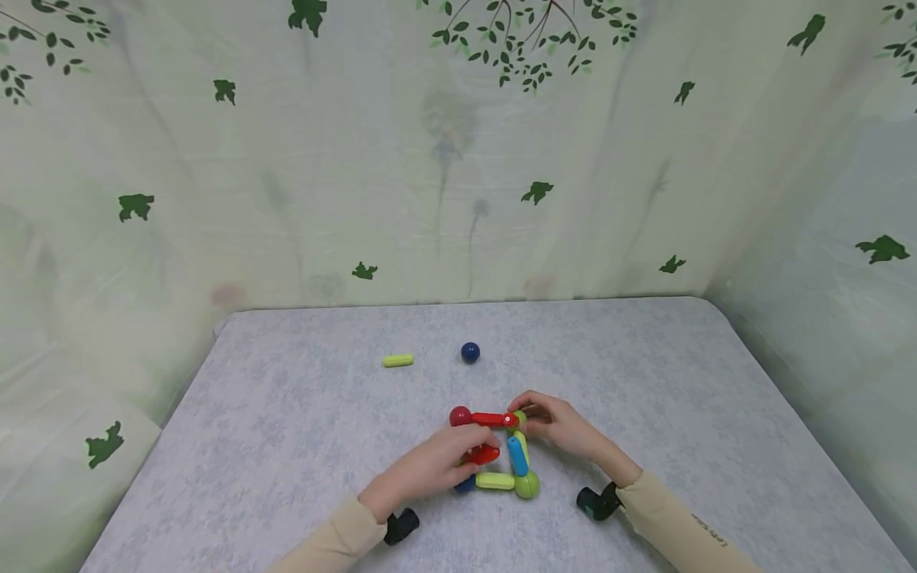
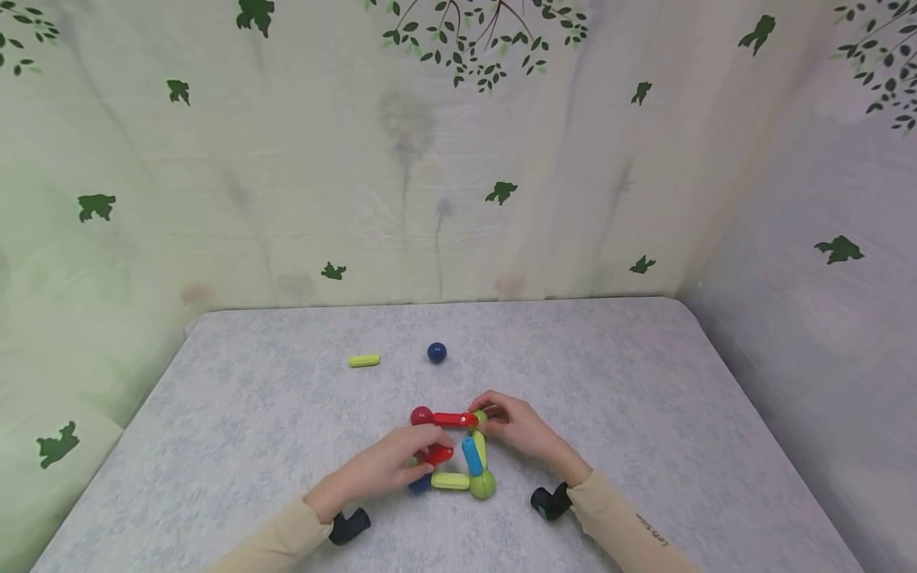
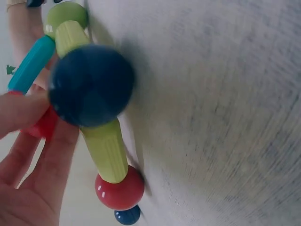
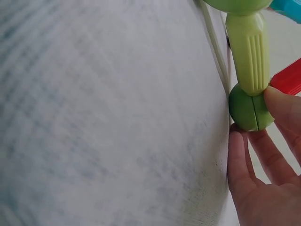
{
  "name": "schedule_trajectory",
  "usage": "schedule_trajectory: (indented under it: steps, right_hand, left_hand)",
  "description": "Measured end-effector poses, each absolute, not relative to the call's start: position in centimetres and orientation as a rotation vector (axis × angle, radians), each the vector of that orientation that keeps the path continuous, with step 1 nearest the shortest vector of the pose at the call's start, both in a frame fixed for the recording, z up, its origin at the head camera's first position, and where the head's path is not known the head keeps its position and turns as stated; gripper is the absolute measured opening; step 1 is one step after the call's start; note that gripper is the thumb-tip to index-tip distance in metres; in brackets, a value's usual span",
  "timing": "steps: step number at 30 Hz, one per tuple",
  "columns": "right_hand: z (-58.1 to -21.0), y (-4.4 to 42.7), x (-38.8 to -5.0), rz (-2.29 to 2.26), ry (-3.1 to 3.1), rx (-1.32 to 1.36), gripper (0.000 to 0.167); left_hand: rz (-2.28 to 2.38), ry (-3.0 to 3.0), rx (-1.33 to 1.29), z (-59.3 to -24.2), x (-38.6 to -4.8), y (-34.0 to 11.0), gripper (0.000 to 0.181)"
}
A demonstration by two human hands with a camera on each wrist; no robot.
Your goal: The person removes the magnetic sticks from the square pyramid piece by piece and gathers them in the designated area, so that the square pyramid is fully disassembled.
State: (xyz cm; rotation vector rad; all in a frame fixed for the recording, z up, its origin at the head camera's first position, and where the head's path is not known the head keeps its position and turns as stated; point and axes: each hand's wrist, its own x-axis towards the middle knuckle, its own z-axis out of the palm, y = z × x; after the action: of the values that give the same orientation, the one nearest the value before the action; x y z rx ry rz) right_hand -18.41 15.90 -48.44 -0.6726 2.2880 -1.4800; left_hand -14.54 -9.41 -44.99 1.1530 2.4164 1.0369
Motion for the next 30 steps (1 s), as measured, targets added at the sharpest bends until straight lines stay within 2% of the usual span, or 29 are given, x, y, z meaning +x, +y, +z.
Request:
schedule_trajectory:
  steps: [9, 18, 30]
  right_hand:
    - [-48.5, 15.7, -18.3, -1.457, 2.291, -0.677, 0.020]
    - [-48.2, 15.7, -18.3, -1.453, 2.306, -0.629, 0.022]
    - [-48.3, 15.7, -18.3, -1.448, 2.315, -0.623, 0.021]
  left_hand:
    - [1.087, 2.486, 1.088, -45.2, -14.7, -10.2, 0.036]
    - [1.189, 2.635, 0.966, -45.5, -16.3, -13.1, 0.038]
    - [1.135, 2.903, 0.564, -46.0, -19.8, -17.7, 0.032]
